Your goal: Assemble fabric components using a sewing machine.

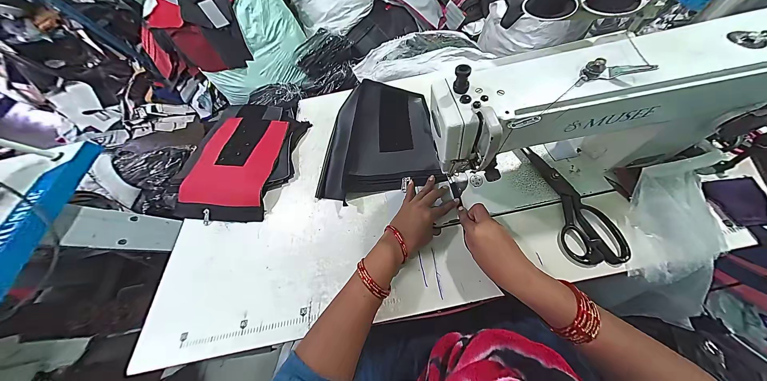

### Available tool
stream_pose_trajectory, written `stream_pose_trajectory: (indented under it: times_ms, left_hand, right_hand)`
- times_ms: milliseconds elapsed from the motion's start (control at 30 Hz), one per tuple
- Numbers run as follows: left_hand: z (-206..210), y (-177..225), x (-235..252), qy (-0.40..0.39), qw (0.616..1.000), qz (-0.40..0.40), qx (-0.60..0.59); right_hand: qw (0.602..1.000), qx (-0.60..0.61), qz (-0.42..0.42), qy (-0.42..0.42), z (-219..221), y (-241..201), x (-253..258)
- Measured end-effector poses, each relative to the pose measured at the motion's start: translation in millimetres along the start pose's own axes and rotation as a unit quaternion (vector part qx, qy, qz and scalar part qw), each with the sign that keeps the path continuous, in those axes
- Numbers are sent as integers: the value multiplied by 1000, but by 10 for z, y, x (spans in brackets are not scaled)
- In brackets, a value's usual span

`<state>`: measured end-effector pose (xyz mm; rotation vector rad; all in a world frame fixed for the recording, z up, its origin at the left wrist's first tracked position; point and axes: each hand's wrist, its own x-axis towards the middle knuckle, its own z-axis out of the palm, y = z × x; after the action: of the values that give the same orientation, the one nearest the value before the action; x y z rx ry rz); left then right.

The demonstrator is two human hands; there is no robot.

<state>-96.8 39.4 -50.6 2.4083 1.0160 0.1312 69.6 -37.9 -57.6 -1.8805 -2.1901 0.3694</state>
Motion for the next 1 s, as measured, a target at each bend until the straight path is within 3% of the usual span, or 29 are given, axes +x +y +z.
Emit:
stream_pose_trajectory:
  times_ms: [300,667,1000]
  left_hand:
    - [47,-10,-7,20,1000,4,7]
    - [-42,1,82,-29,999,-22,22]
    - [-146,-261,278,41,999,10,-1]
  right_hand:
    - [999,8,9,-42,-59,2,8]
    - [998,18,12,-57,-84,21,111]
    - [980,28,57,-190,-316,-35,491]
